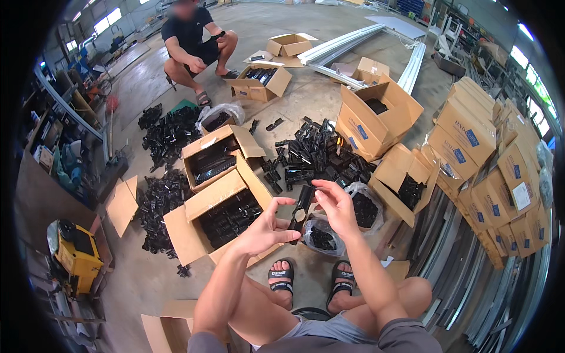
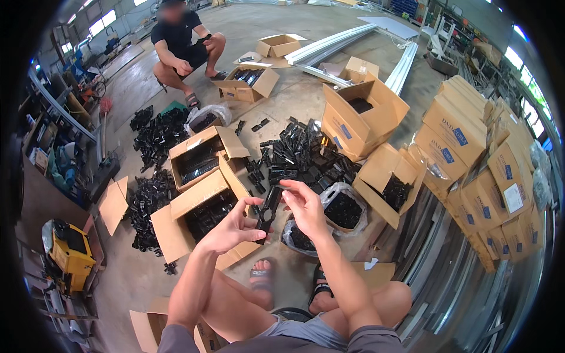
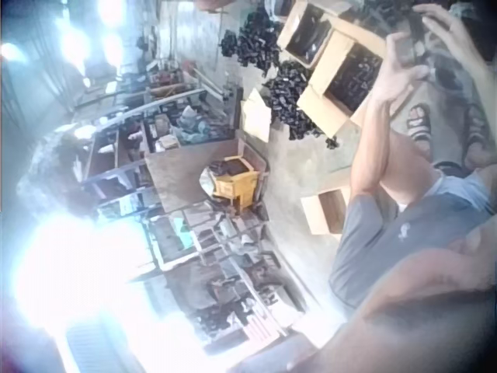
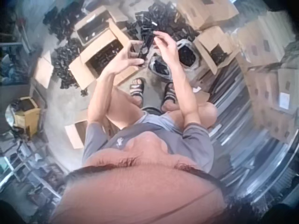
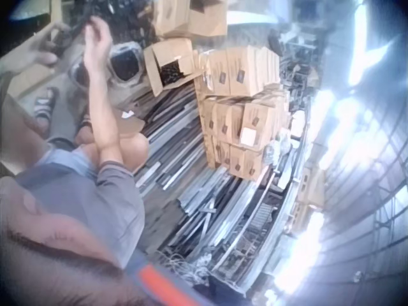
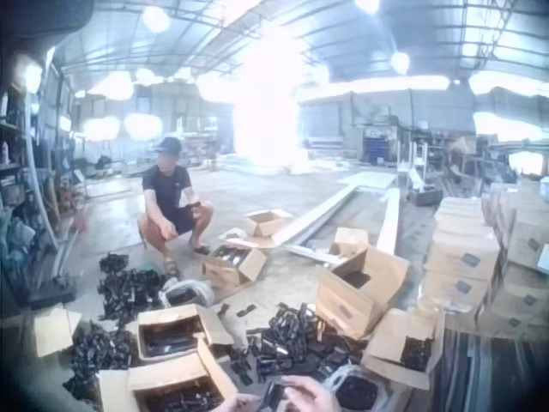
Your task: The person picks up and handles several black mechanical parts one at a time, turning them over by hand to check their condition before placing them into different boxes or bags on the floor.
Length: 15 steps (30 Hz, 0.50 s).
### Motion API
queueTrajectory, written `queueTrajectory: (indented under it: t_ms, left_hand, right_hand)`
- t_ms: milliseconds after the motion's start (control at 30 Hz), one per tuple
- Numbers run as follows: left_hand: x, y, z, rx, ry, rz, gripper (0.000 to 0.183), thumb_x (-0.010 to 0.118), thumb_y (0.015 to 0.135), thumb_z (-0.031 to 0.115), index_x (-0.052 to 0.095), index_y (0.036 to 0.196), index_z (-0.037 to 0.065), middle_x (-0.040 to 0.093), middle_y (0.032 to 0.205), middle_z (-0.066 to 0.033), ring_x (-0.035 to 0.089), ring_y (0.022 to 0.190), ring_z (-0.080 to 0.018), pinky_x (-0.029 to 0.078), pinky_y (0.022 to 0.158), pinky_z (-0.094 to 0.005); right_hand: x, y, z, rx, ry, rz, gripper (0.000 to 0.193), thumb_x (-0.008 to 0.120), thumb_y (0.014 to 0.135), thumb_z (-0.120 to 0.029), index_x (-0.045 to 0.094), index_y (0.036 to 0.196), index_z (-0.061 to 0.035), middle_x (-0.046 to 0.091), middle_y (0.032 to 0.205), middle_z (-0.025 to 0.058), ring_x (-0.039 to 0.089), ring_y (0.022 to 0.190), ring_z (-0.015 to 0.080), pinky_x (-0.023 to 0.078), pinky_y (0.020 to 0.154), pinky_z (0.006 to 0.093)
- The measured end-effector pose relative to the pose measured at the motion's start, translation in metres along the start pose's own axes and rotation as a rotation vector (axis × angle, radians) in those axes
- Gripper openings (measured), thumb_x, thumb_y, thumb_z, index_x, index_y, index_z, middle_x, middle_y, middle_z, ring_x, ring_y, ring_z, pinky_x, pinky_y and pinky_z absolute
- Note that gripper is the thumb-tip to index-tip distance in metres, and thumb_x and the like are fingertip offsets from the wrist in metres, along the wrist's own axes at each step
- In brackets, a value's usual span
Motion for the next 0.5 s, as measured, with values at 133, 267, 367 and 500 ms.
queueTrajectory:
  t_ms: [133, 267, 367, 500]
  left_hand:
    - [0.007, -0.002, 0.007, 0.018, -0.124, -0.086, 0.071, 0.072, 0.087, -0.001, 0.029, 0.142, 0.007, 0.068, 0.111, -0.0257, 0.071, 0.097, -0.0265, 0.055, 0.088, -0.0368]
    - [0.01, -0.002, 0.007, 0.073, -0.166, -0.124, 0.073, 0.072, 0.086, -0.001, 0.029, 0.145, 0.006, 0.067, 0.114, -0.0285, 0.071, 0.099, -0.0298, 0.056, 0.088, -0.039]
    - [0.008, -0.004, 0.009, 0.076, -0.225, -0.159, 0.074, 0.073, 0.086, 0.0, 0.029, 0.146, 0.007, 0.067, 0.116, -0.0291, 0.07, 0.102, -0.0317, 0.057, 0.087, -0.0381]
    - [0.011, -0.005, 0.01, 0.066, -0.218, -0.165, 0.075, 0.073, 0.088, 0.001, 0.029, 0.148, 0.008, 0.07, 0.111, -0.0177, 0.066, 0.092, -0.0141, 0.053, 0.078, -0.025]
  right_hand:
    - [-0.003, 0.001, -0.005, -0.01, 0.191, -0.099, 0.017, 0.066, 0.096, -0.01, 0.063, 0.109, -0.0006, 0.067, 0.098, 0.0026, 0.064, 0.088, 0.0095, 0.057, 0.075, 0.0273]
    - [-0.007, 0.001, -0.02, 0.076, 0.269, -0.157, 0.014, 0.066, 0.096, -0.008, 0.064, 0.107, 0.0007, 0.066, 0.104, 0.0039, 0.063, 0.087, 0.0094, 0.055, 0.077, 0.0268]
    - [-0.011, 0.0, -0.039, -0.03, 0.23, -0.128, 0.01, 0.066, 0.095, -0.006, 0.065, 0.102, 0.0015, 0.063, 0.114, 0.005, 0.061, 0.092, 0.01, 0.052, 0.082, 0.0276]
    - [-0.015, -0.003, -0.046, 0.028, 0.239, -0.172, 0.008, 0.067, 0.094, -0.005, 0.067, 0.097, 0.002, 0.059, 0.12, 0.0063, 0.058, 0.1, 0.0113, 0.049, 0.088, 0.0292]
Point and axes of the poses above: each hand's wrist, its own y-axis towards the middle knuckle, its own x-axis out of the palm, z = x × y, the point moved 5 cm from there along y, towards the middle knuckle
